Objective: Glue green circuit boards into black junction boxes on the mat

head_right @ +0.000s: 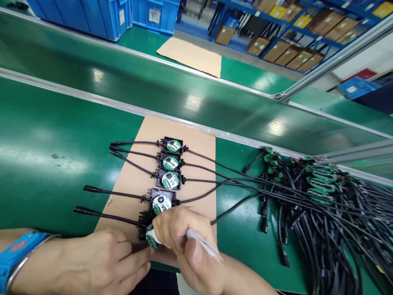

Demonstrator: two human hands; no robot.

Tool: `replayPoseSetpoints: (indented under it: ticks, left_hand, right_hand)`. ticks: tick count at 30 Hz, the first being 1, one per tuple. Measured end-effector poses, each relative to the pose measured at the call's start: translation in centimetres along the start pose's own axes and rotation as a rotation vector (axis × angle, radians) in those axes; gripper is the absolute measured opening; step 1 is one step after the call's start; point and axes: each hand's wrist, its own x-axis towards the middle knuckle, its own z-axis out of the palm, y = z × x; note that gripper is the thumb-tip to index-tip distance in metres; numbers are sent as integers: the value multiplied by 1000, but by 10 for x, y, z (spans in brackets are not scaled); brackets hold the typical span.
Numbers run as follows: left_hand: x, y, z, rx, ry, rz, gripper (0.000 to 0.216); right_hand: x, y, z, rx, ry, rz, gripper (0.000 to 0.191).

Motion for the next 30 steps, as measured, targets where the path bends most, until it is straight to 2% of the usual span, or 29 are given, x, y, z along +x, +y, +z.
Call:
replayPoseSetpoints:
  ticks: [3,10,14,19,25,30]
  left_hand:
    - [1,0,0,14,45,10,30]
    - [0,0,5,5,84,13,33]
    - [-1,0,2,-2,64,11,33]
    - [0,-2,0,13,32,23,33]
    - [0,-2,1,19,77,-2,29]
    - [-1,-2,1,6,55,-1,31]
  right_hand:
    - [0,5,0,-24,1,3,41]
    - [-13,-1,-6,-50,27,33,42]
    - [-20,0,-9,-20,58,7,42]
    - [-19,-3,-15,-62,92,49,45]
    - [-9,0,-15,-54,68,19,42]
    - [-10,2,-15,-152,59,-27,41]
